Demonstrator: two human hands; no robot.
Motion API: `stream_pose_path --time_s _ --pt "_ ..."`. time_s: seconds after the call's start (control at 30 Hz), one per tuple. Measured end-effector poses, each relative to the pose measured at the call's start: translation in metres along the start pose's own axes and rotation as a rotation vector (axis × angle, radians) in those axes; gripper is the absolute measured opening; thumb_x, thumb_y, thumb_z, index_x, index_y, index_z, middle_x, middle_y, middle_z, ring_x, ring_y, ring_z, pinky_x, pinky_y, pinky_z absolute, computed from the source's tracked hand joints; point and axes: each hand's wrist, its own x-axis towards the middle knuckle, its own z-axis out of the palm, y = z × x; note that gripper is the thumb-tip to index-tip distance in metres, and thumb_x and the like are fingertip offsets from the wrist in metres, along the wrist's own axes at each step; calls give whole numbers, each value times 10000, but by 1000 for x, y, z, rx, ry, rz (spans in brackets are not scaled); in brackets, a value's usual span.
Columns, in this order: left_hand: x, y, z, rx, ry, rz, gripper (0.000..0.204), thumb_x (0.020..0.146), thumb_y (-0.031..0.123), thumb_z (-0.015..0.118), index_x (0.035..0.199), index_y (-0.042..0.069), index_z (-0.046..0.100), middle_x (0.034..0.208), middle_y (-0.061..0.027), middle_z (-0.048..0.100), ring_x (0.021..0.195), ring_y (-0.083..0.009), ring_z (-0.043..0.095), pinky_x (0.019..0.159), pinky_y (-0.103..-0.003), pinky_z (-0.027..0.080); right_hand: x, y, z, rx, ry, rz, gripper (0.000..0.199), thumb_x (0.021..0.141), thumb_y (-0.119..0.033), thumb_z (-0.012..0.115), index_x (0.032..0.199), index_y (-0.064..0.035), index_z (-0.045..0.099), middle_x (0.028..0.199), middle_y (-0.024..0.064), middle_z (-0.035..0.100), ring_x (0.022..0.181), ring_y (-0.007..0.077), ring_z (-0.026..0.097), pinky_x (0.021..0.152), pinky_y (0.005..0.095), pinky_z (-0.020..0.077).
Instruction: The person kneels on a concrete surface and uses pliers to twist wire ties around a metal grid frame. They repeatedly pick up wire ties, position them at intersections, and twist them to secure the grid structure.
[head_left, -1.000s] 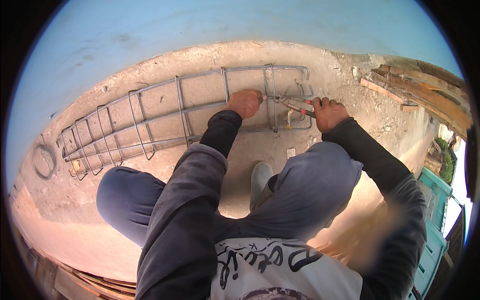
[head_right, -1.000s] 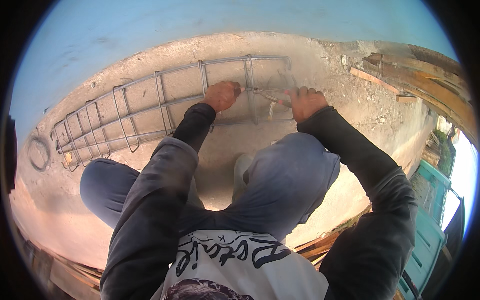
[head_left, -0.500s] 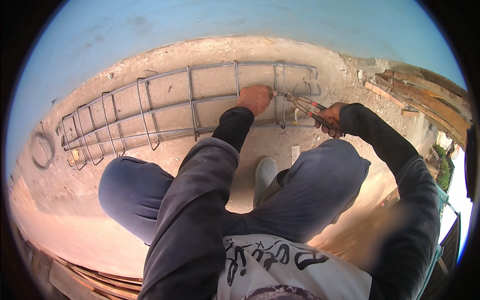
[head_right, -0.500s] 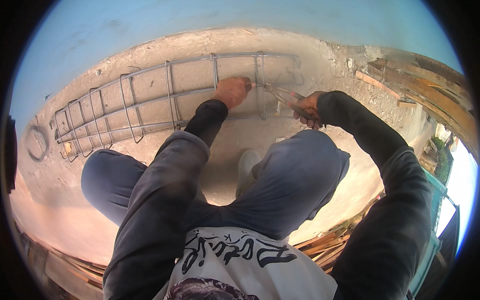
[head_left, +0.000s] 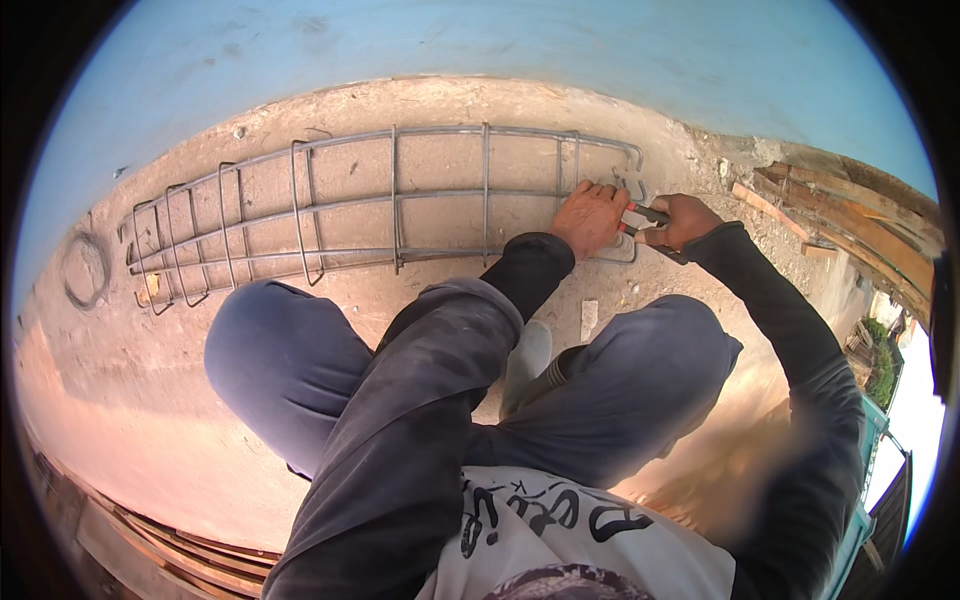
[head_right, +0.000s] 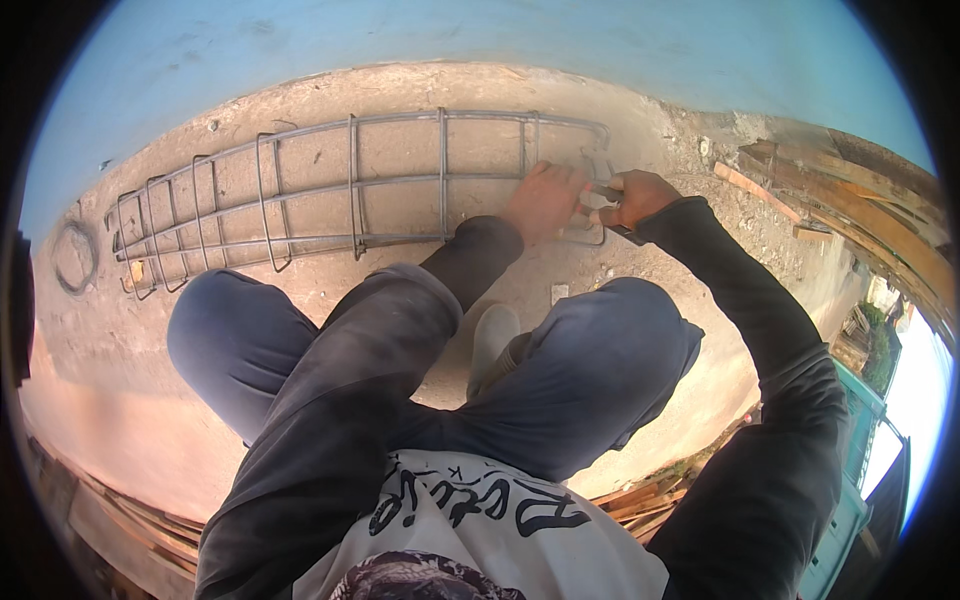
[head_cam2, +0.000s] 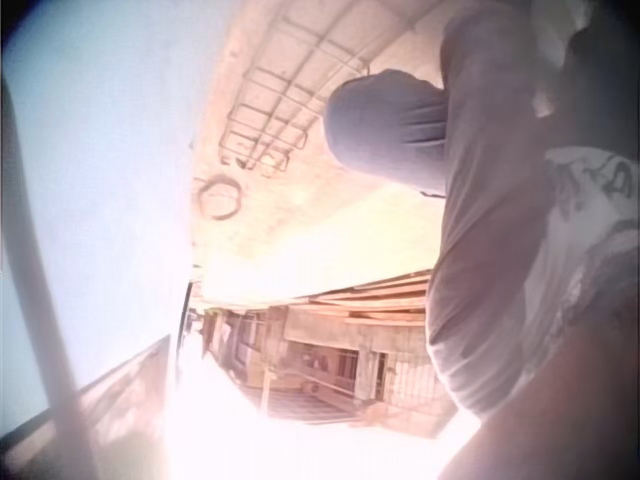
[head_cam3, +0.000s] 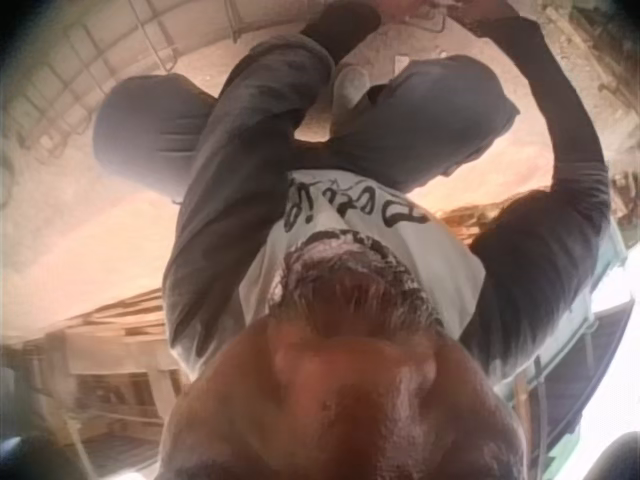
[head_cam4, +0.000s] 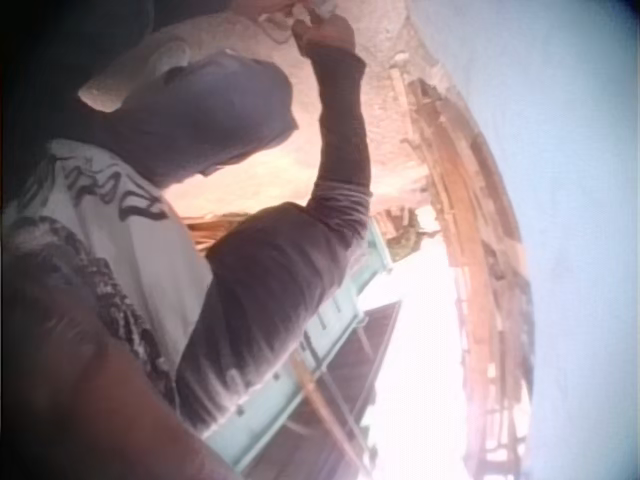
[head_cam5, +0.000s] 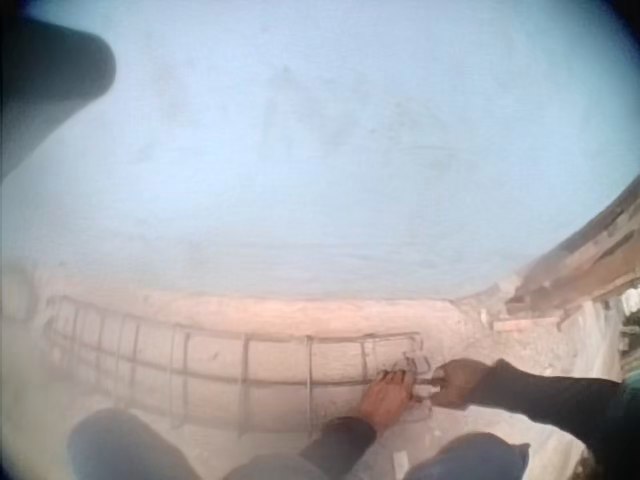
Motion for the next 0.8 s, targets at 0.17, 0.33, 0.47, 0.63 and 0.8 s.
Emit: stream_pose_path --time_s 0.17,0.33,0.47,0.63,0.8 --pt "10 -6 -7 -141 -73 -25 259 887 155 605 1106 32 544 1012 -162 668 1026 -319 632 927 -401 419 -17 -5 37 -920 569 -167 404 855 -296 663 1129 -6 601 1052 151 642 1035 324 634 885 468 510" --pt "5 -4 -11 -193 39 -78 362 883 175 639 1181 8 521 1177 -199 610 1161 -317 568 970 -398 411 -2 -2 17 -699 294 11 254 922 -253 583 886 -20 679 779 138 673 738 288 672 640 409 498" --pt "-5 0 12 -279 121 -73 399 863 154 655 1199 -3 507 1271 -210 544 1220 -304 517 996 -401 396 -1 22 -10 497 -314 450 419 982 -423 562 855 -37 662 675 59 624 565 178 587 508 316 433" --pt "-1 -1 35 -24 -43 -49 352 842 190 679 1141 49 557 1131 -139 612 1121 -317 560 962 -425 390 -5 39 21 629 -292 357 481 906 -496 660 905 -16 617 712 88 656 594 211 633 484 304 446" --pt "15 -22 27 -155 -249 -30 262 836 221 687 1051 81 633 1060 -123 638 1088 -306 585 965 -449 377 -14 29 31 -341 194 -8 419 804 -348 712 950 35 629 774 152 664 779 279 689 700 391 518"
